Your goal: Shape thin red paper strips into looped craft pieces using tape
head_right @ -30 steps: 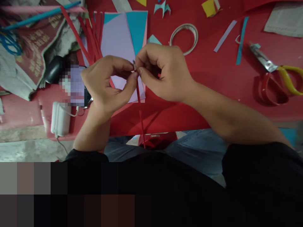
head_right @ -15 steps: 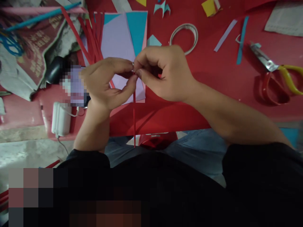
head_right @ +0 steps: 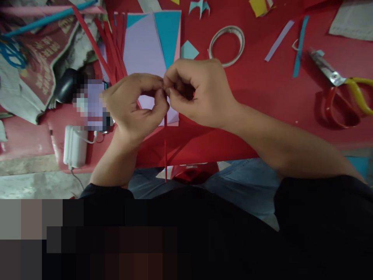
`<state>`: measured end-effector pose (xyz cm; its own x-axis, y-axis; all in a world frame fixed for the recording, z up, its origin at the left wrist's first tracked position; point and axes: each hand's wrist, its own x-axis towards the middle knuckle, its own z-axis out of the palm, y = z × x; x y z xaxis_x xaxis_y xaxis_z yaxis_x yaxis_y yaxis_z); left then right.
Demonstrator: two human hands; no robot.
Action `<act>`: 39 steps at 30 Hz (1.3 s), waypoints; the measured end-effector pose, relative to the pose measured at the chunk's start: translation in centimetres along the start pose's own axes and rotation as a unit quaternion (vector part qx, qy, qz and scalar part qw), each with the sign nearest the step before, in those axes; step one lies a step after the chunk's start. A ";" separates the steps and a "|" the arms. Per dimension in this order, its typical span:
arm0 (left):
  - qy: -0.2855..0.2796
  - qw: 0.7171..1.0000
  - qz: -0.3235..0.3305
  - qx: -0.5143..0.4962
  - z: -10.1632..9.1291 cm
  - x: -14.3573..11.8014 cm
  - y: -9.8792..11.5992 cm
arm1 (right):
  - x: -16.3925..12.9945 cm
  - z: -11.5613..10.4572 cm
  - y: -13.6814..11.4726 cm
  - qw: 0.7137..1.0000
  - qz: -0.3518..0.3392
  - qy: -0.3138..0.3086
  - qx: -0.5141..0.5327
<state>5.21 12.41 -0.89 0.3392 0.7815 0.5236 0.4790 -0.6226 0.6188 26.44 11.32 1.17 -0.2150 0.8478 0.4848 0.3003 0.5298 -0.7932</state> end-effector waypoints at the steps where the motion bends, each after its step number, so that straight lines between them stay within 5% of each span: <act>1: 0.003 1.000 -0.011 0.002 0.1 0.1 0.2 | -0.1 0.1 0.0 1.000 0.014 0.003 -0.002; 9: 0.027 0.998 -0.027 0.045 0.4 0.4 0.2 | -0.1 0.4 0.0 0.999 0.042 0.003 0.025; 21: -0.019 0.999 -0.025 0.010 0.1 0.4 -0.7 | 0.1 0.5 -0.1 0.999 0.040 0.009 0.025; 29: 0.050 0.998 -0.035 -0.014 0.3 0.5 0.5 | 0.4 0.4 -0.4 0.998 0.046 0.022 0.033; 34: 0.153 0.986 0.017 -0.070 0.5 1.5 0.3 | 0.7 0.4 -0.5 0.995 0.046 0.039 0.079; 39: 0.119 0.986 -0.071 -0.094 0.8 1.7 -2.2 | 0.4 0.7 0.5 0.993 0.054 0.034 0.101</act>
<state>5.37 15.15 -1.76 0.0694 0.8430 0.5334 0.3421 -0.5224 0.7811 25.85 11.93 0.69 -0.1257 0.9026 0.4117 0.1247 0.4260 -0.8961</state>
